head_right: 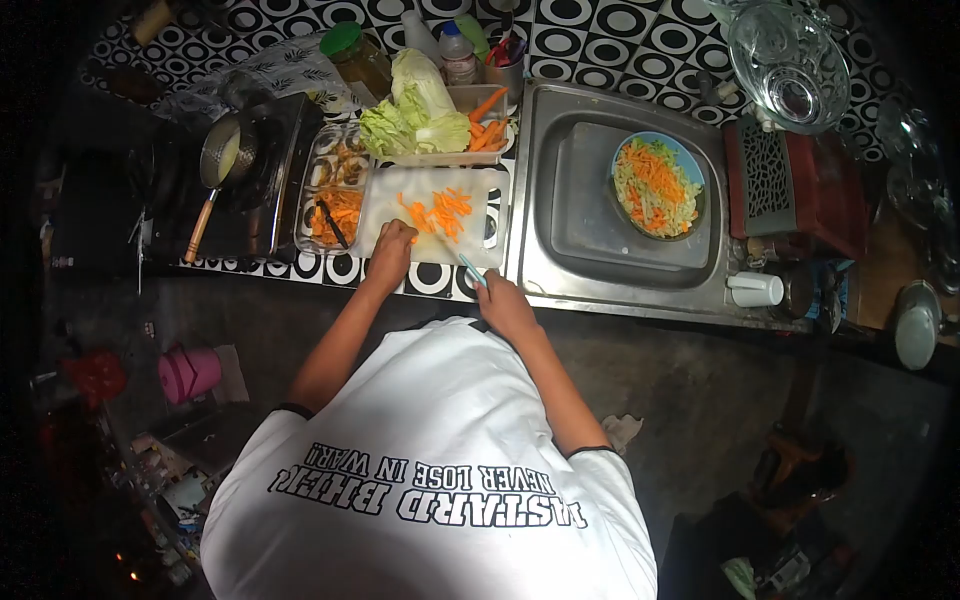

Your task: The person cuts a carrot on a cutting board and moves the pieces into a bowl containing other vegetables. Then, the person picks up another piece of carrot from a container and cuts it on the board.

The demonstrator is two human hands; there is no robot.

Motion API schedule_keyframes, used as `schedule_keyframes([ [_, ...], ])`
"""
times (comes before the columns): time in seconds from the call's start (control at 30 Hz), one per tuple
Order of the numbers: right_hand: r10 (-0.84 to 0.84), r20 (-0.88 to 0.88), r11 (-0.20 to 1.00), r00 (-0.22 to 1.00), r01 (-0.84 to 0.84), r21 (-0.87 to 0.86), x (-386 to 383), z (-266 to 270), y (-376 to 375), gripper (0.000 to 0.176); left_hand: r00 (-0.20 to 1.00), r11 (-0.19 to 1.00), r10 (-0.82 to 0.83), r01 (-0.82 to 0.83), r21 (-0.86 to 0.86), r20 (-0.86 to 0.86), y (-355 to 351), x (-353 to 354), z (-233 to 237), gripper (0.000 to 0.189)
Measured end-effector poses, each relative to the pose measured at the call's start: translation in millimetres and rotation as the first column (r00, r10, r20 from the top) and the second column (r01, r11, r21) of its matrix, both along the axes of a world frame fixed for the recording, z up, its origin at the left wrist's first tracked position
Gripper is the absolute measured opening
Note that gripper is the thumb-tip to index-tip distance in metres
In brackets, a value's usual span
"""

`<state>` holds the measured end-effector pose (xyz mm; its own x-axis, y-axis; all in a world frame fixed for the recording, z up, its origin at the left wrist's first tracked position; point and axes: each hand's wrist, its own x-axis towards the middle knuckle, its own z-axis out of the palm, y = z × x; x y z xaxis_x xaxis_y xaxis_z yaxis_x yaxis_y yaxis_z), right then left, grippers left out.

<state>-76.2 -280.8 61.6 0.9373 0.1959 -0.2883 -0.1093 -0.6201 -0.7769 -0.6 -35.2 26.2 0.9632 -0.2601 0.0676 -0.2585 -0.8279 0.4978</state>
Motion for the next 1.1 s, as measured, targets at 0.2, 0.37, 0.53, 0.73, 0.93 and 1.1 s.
schedule_keyframes([
  [0.2, 0.072, 0.046, 0.997, 0.996, -0.073, 0.035, 1.2, -1.9, -16.1, 0.025, 0.883, 0.884, 0.468, -0.468, 0.012, -0.026, -27.0, -9.9, 16.7, 0.014],
  [0.37, 0.121, -0.013, 0.992, 0.993, -0.120, 0.028, 5.5, 8.6, -27.4, 0.025, 0.722, 0.754, 0.647, -0.654, 0.064, -0.246, -39.4, -3.8, 3.3, 0.018],
  [0.53, 0.191, -0.013, 0.982, 0.981, -0.191, 0.008, 4.9, 5.6, -36.4, 0.028, 0.695, 0.719, 0.692, -0.686, 0.110, -0.193, -50.2, -0.5, -9.7, 0.019],
  [0.73, 0.185, 0.011, 0.982, 0.983, -0.186, 0.035, 3.2, -1.0, -49.4, 0.026, 0.694, 0.715, 0.699, -0.686, 0.135, -0.172, -52.9, -1.4, -14.0, 0.019],
  [0.93, 0.159, 0.055, 0.985, 0.986, -0.162, 0.055, -1.4, -6.2, -53.6, 0.024, 0.681, 0.688, 0.726, -0.714, 0.135, -0.096, -65.5, -2.9, -11.4, 0.021],
  [1.1, 0.157, 0.028, 0.986, 0.987, -0.158, 0.053, -0.8, -2.8, -52.4, 0.024, 0.709, 0.716, 0.698, -0.689, 0.113, -0.097, -62.9, -2.2, -18.3, 0.021],
])
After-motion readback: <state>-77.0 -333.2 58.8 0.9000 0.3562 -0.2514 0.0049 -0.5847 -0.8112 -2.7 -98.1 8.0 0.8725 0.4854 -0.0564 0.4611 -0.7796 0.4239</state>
